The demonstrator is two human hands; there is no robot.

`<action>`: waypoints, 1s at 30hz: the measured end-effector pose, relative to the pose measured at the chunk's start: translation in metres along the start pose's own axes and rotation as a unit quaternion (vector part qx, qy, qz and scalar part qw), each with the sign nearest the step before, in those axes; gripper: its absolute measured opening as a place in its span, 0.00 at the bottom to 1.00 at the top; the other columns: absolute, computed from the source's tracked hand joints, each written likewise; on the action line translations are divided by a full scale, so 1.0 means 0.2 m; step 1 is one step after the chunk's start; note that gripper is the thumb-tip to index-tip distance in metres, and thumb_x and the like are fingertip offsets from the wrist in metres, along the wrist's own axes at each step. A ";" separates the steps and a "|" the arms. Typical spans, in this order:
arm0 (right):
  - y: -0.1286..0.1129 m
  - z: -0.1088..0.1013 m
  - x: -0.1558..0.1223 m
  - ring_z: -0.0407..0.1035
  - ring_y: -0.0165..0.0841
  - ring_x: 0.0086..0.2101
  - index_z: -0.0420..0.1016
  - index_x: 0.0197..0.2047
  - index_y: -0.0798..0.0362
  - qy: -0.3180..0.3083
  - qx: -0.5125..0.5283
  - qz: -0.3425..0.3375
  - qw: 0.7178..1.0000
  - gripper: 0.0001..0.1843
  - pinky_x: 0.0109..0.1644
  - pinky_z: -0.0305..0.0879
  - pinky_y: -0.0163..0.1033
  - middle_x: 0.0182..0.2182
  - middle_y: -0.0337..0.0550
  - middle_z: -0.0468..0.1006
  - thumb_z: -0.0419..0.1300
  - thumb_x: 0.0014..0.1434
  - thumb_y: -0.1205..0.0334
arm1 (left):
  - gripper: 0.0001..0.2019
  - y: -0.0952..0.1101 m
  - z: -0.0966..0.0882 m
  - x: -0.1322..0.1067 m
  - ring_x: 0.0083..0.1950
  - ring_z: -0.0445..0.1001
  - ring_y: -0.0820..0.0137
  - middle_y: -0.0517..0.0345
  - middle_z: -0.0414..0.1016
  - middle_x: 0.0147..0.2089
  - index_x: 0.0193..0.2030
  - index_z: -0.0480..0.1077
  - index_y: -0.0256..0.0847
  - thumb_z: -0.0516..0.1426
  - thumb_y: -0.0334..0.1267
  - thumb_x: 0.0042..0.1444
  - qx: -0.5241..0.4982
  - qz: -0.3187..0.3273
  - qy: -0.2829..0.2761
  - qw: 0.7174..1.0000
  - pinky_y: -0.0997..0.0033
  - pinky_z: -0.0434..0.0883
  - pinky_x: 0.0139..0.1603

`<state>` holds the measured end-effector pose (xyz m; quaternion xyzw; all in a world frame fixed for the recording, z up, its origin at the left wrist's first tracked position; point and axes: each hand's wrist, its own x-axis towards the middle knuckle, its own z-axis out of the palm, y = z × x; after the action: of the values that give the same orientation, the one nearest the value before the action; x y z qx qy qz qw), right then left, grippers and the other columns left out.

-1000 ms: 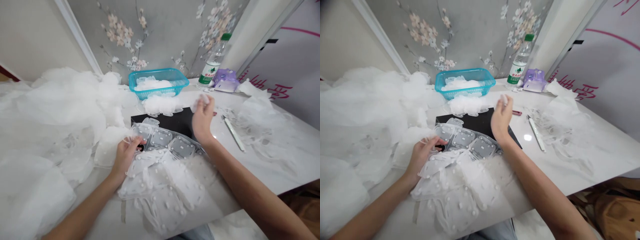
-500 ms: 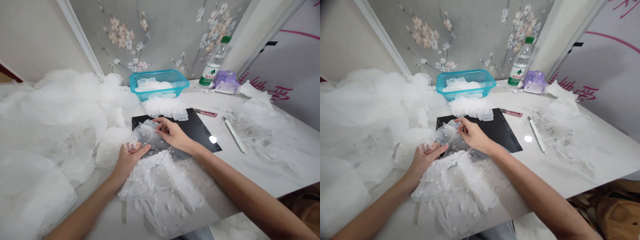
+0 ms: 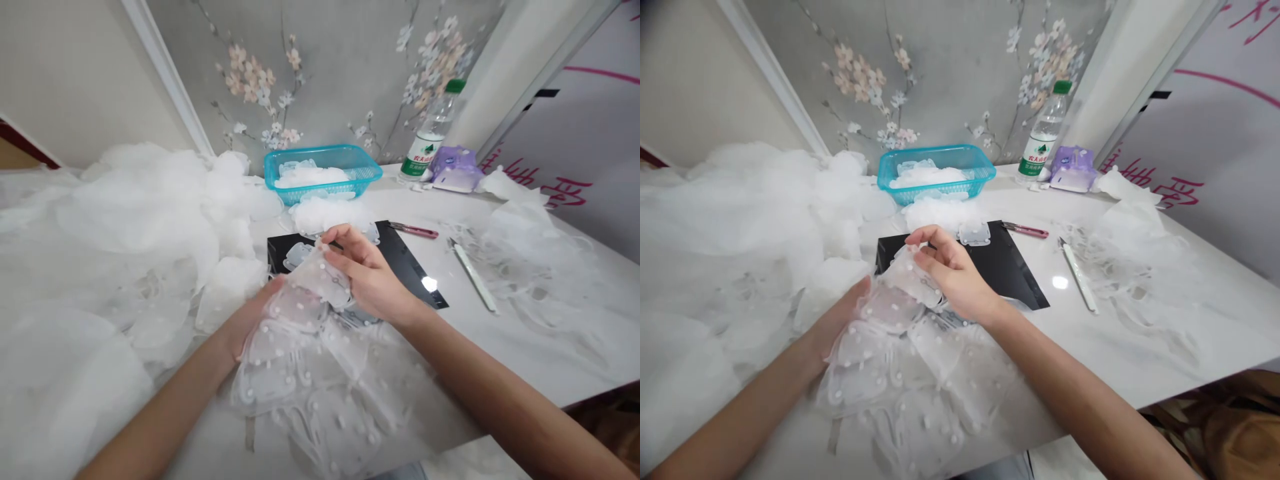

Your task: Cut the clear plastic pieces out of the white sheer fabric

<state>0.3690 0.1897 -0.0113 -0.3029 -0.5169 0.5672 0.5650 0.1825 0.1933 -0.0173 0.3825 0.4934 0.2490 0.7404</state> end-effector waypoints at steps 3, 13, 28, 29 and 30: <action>0.02 0.00 0.00 0.57 0.25 0.25 0.64 0.43 0.49 -0.026 -0.088 -0.004 0.996 0.06 0.28 0.57 0.31 0.31 0.37 0.65 0.52 0.62 0.64 | 0.23 -0.03 0.00 0.01 0.39 0.78 0.57 0.50 0.80 0.37 0.42 0.74 0.38 0.65 0.50 0.41 -0.059 -0.025 0.000 0.998 0.62 0.73 0.43; 0.07 0.01 -0.02 0.65 0.37 0.51 0.67 0.48 0.53 -0.011 -0.464 -0.200 0.863 0.16 0.50 0.66 0.46 0.55 0.54 0.65 0.47 0.59 0.71 | 0.18 -0.05 0.03 0.03 0.43 0.76 0.64 0.56 0.79 0.39 0.43 0.74 0.40 0.62 0.49 0.49 0.000 0.191 0.114 0.975 0.70 0.71 0.44; 0.04 -0.01 -0.02 0.70 0.34 0.44 0.70 0.52 0.53 -0.131 -0.592 -0.206 0.768 0.15 0.45 0.70 0.39 0.48 0.46 0.75 0.51 0.64 0.63 | 0.18 -0.06 0.03 0.01 0.37 0.75 0.65 0.56 0.79 0.34 0.35 0.74 0.38 0.68 0.44 0.38 0.072 0.173 0.159 0.969 0.71 0.71 0.36; 0.04 -0.01 -0.01 0.69 0.34 0.44 0.71 0.51 0.53 -0.143 -0.615 -0.228 0.741 0.15 0.45 0.69 0.41 0.48 0.45 0.75 0.51 0.64 0.62 | 0.19 -0.05 0.03 0.01 0.36 0.75 0.65 0.56 0.78 0.33 0.34 0.74 0.37 0.68 0.45 0.37 0.087 0.174 0.169 0.966 0.71 0.71 0.35; 0.03 -0.02 -0.01 0.68 0.35 0.43 0.71 0.51 0.52 -0.152 -0.636 -0.252 0.713 0.15 0.48 0.68 0.43 0.48 0.45 0.75 0.51 0.64 0.62 | 0.19 -0.05 0.03 0.01 0.36 0.75 0.64 0.55 0.78 0.32 0.34 0.74 0.37 0.68 0.46 0.36 0.102 0.176 0.172 0.964 0.71 0.71 0.35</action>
<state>0.3708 0.1893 -0.0188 -0.3594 -0.8916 -0.0207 0.2748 0.1882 0.1869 -0.0251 0.4881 0.5607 0.3857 0.5464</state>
